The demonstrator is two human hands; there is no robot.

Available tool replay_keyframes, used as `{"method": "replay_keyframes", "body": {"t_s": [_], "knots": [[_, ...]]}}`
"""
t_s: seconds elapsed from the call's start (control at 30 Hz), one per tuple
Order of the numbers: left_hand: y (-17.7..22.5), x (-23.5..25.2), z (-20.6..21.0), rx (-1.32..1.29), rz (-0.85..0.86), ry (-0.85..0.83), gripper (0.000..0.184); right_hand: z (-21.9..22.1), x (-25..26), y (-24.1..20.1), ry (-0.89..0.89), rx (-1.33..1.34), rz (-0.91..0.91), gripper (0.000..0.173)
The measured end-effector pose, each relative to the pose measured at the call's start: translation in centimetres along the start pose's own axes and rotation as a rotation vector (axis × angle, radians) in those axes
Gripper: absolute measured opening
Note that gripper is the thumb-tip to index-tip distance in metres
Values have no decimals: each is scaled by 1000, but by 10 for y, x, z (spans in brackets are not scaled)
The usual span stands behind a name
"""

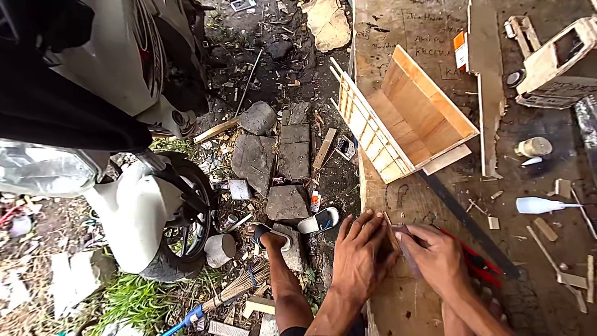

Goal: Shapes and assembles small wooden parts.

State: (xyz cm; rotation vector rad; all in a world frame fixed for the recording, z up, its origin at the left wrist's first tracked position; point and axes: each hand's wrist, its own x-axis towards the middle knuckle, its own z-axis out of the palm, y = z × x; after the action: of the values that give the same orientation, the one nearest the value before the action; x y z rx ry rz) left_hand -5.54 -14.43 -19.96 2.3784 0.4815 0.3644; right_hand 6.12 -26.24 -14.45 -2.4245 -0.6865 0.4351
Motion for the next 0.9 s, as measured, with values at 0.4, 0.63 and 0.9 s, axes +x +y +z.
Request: {"method": "replay_keyframes", "body": {"t_s": [0.4,0.63,0.9], "knots": [[-1,4,-3,-12,-21,-12,47,-3,-15,7,17,13,-22,19],[-3,3,-4,6,-2,-25,48,9,19,-6,-5,12,-8,18],[-4,2,-2,-8,10,-4,45,4,-1,2,33,27,-12,19]]}}
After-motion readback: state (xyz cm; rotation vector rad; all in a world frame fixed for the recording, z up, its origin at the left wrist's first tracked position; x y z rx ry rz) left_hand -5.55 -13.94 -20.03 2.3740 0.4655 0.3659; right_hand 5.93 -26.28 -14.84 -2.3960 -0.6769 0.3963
